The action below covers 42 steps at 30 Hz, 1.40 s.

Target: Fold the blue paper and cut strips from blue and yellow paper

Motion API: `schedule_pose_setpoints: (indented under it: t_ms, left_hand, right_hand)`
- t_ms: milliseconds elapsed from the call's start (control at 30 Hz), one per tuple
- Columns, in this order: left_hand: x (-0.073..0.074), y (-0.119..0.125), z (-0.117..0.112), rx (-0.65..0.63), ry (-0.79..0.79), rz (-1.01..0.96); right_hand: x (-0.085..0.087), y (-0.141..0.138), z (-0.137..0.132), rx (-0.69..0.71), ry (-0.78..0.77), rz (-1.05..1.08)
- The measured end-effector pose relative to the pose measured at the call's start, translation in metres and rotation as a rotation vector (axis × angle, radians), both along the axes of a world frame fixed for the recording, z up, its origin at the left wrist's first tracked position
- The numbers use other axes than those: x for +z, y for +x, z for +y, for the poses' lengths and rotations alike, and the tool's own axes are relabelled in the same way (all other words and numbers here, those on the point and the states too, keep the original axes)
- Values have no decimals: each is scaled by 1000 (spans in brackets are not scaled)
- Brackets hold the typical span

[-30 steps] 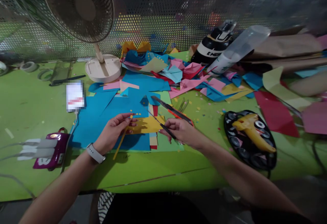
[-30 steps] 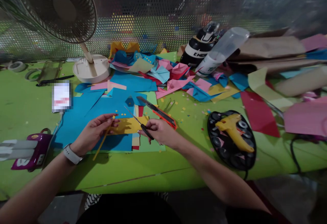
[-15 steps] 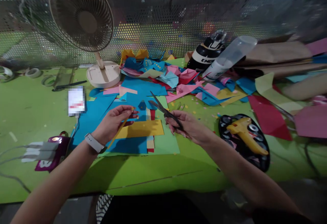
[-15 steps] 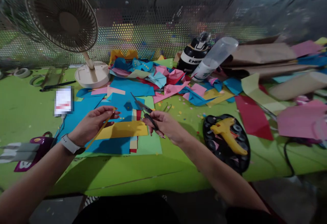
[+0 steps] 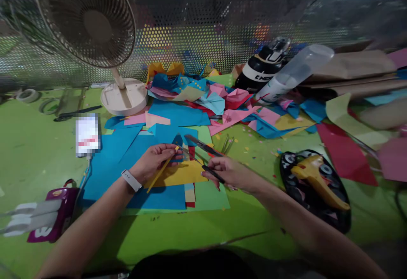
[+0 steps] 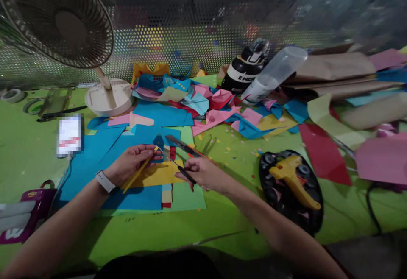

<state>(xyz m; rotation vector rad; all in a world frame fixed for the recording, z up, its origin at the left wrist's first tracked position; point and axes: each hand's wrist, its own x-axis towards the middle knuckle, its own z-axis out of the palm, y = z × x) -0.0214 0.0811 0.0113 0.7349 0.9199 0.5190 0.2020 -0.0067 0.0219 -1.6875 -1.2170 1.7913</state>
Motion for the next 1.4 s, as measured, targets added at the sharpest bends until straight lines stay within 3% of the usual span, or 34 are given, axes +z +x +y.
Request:
schedule_pose_setpoints:
  t_ms: [267, 967, 1400]
  left_hand:
    - [5, 2, -2, -2, -77, -11]
    - [5, -3, -5, 5, -22, -10]
    - [5, -5, -6, -82, -28, -19]
  right_hand:
    - [2, -4, -5, -22, -49, 42]
    - [-13, 1, -13, -13, 64, 63]
    - [-10, -3, -11, -26, 45, 84]
